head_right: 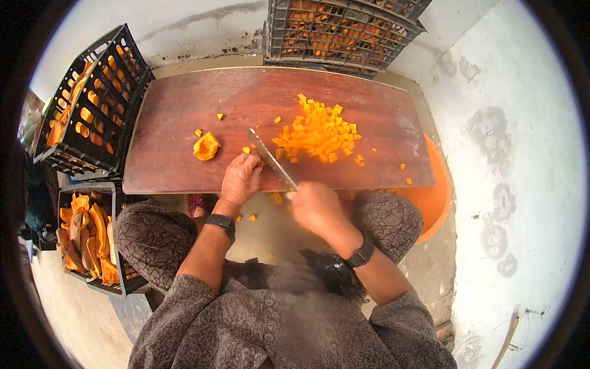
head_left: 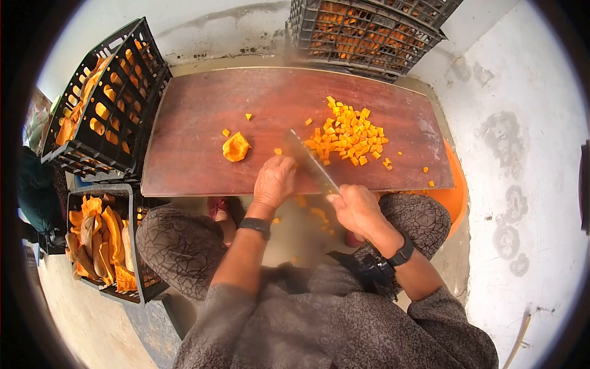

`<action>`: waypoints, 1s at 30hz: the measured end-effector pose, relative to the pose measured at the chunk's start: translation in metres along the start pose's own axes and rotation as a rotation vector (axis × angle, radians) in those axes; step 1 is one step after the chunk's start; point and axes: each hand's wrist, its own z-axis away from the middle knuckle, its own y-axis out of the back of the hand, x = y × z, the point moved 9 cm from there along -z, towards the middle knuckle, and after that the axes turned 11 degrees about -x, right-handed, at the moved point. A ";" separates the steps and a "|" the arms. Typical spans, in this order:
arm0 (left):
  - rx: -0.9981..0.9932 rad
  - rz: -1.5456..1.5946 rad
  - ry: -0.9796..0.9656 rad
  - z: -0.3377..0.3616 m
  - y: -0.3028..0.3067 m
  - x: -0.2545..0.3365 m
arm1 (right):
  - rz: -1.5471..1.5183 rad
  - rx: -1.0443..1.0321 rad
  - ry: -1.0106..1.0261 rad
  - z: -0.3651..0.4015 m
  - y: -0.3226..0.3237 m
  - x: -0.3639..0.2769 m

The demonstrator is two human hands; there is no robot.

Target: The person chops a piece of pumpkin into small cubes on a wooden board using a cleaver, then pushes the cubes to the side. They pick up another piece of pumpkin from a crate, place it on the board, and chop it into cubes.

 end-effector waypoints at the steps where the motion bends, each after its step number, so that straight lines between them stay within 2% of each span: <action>1: -0.001 0.000 -0.001 0.000 0.000 -0.001 | -0.005 -0.019 -0.004 0.001 -0.001 0.000; 11: 0.018 -0.018 -0.002 -0.001 -0.001 0.000 | 0.006 -0.019 0.033 -0.002 -0.006 0.002; 17: 0.041 -0.022 -0.042 -0.001 -0.001 -0.002 | 0.054 -0.137 -0.005 -0.018 -0.012 -0.002; 23: 0.041 -0.020 -0.003 0.000 -0.002 -0.004 | 0.046 -0.054 0.010 -0.034 -0.019 -0.007; 26: 0.017 -0.042 0.005 0.001 -0.003 -0.005 | 0.097 0.001 0.079 -0.046 -0.026 -0.013; 29: 0.008 -0.042 -0.023 0.001 -0.006 -0.005 | 0.073 0.040 0.038 -0.059 -0.028 -0.003; 30: 0.011 -0.034 -0.043 0.003 -0.005 -0.004 | -0.113 0.022 0.015 -0.065 -0.032 0.011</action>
